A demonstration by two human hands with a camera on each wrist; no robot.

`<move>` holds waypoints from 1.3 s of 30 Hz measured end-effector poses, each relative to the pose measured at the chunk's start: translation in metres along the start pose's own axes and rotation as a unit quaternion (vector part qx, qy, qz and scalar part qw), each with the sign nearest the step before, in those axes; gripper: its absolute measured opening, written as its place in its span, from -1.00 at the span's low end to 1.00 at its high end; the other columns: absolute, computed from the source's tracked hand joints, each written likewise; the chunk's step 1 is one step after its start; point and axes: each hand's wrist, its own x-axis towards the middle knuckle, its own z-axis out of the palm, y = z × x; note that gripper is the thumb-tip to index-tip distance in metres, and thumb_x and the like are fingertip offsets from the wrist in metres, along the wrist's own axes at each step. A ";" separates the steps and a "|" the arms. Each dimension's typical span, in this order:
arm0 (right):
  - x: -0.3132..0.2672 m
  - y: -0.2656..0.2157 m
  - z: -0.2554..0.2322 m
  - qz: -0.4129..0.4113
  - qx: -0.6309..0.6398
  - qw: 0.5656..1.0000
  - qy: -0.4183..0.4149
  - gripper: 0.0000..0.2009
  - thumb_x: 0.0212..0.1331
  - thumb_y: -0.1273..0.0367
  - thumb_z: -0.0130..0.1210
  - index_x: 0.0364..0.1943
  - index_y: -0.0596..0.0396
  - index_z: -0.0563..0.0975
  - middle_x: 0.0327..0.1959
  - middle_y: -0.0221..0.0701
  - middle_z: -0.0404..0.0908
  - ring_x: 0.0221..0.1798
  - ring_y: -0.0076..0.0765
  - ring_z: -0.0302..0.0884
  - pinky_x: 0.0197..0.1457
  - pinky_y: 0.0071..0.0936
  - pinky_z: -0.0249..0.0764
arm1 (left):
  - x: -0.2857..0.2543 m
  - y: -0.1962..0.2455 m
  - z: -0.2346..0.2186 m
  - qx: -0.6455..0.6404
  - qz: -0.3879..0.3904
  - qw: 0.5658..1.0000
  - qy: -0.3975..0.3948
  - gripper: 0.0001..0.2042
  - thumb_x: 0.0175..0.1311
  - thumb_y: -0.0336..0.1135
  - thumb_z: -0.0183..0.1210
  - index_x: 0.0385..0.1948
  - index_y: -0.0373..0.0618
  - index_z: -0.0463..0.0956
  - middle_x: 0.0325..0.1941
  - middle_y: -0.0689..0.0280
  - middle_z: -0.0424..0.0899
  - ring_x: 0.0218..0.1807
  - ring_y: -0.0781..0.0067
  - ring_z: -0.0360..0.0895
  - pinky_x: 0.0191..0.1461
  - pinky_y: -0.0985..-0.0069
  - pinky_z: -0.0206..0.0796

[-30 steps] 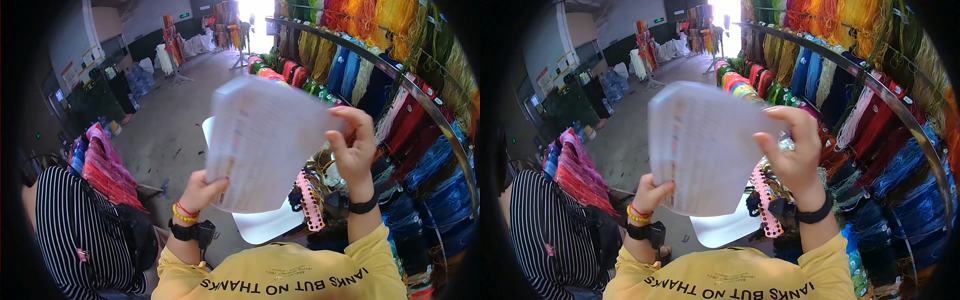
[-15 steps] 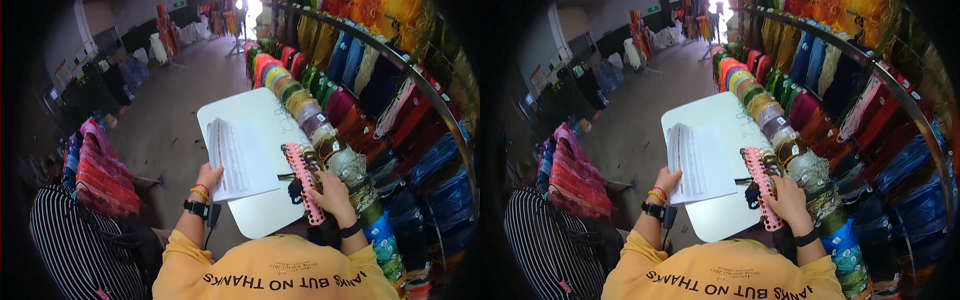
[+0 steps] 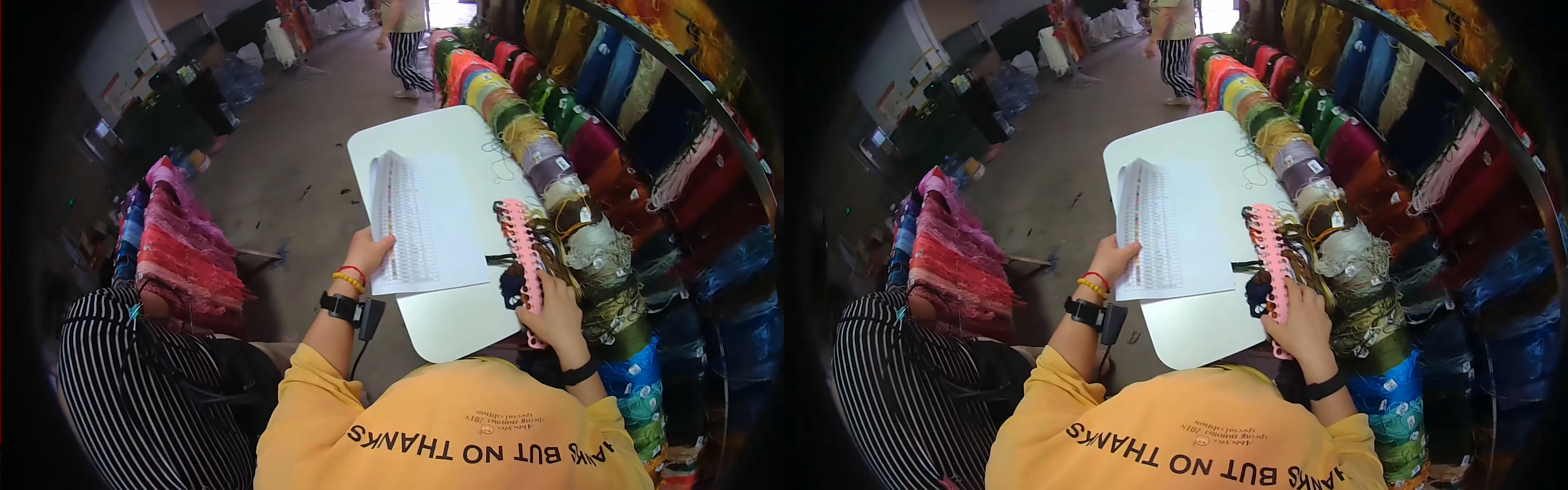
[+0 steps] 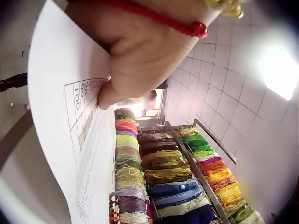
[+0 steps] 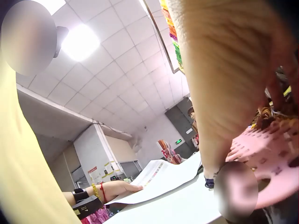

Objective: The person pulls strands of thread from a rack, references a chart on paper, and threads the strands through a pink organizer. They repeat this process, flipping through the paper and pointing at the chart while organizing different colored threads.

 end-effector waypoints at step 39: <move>-0.019 -0.002 -0.037 -0.070 0.055 0.979 0.181 -0.76 -0.04 0.31 0.20 -0.28 0.06 0.50 -0.26 -0.34 0.49 -0.16 -0.18 0.42 -0.12 -0.28 0.27 | -0.090 0.052 0.072 0.307 0.365 0.878 0.045 -0.71 0.00 -0.22 0.25 -0.22 -0.05 0.56 -0.22 0.25 0.54 -0.11 0.22 0.43 0.00 0.26 0.17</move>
